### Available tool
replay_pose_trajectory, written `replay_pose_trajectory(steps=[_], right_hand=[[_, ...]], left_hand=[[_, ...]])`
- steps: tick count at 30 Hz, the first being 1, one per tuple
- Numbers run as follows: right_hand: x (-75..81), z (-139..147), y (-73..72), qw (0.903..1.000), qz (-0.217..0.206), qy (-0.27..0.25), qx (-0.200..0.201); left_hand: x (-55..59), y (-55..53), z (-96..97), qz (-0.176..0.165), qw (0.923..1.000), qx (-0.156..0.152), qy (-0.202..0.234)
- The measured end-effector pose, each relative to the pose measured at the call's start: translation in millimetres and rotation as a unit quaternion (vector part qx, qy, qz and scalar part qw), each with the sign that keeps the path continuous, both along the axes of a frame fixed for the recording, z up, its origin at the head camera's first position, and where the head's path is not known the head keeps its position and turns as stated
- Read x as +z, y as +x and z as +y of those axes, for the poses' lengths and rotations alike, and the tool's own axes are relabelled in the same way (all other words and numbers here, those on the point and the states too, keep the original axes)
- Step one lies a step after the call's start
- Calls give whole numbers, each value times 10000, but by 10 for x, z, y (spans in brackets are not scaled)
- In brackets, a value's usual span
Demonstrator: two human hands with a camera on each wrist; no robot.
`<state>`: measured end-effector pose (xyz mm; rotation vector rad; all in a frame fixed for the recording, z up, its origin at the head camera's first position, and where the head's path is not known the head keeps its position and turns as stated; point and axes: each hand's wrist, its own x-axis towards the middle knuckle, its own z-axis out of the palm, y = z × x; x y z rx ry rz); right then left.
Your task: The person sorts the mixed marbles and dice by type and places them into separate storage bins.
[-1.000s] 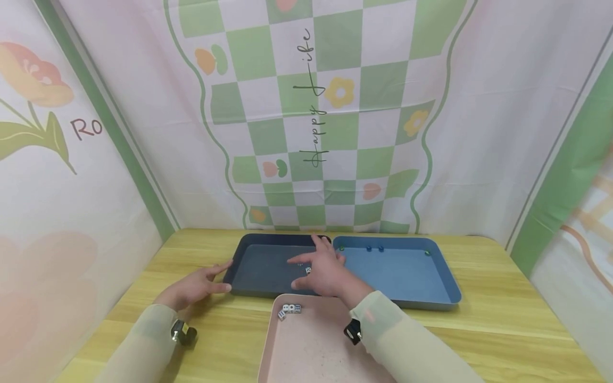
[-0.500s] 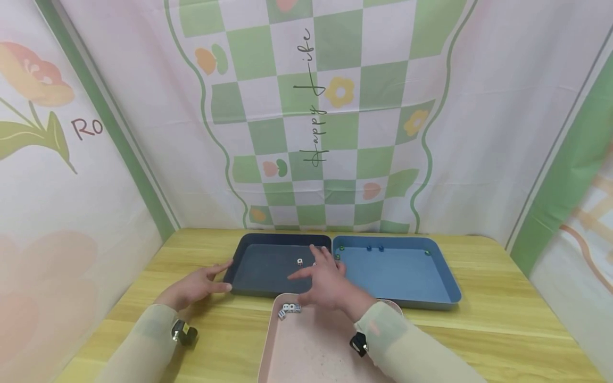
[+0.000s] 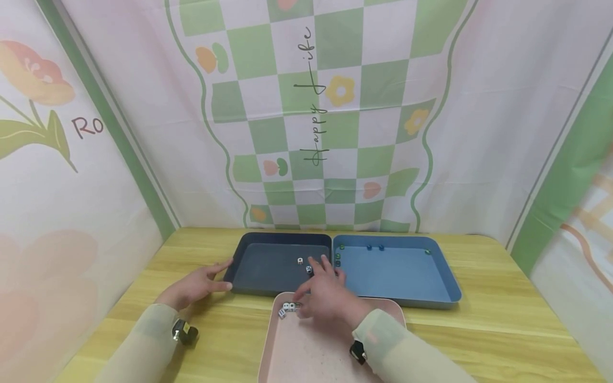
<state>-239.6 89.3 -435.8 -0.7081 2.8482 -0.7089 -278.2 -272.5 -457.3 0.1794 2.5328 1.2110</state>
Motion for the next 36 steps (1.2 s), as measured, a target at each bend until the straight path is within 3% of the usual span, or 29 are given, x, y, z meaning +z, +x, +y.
replay_pose_trajectory(steps=[13,27,36], right_hand=[[-33,-22,52,9971,371,607,261],[-15,1,60,9941,287,889,554],[-6,-1,63,9953,151,864,421]], left_hand=[[-1,3,7,5,10000,25,91],[-23,-6,-4,-26,10000,-6,44],[-30,-11,-4,20,9999,-29,116]])
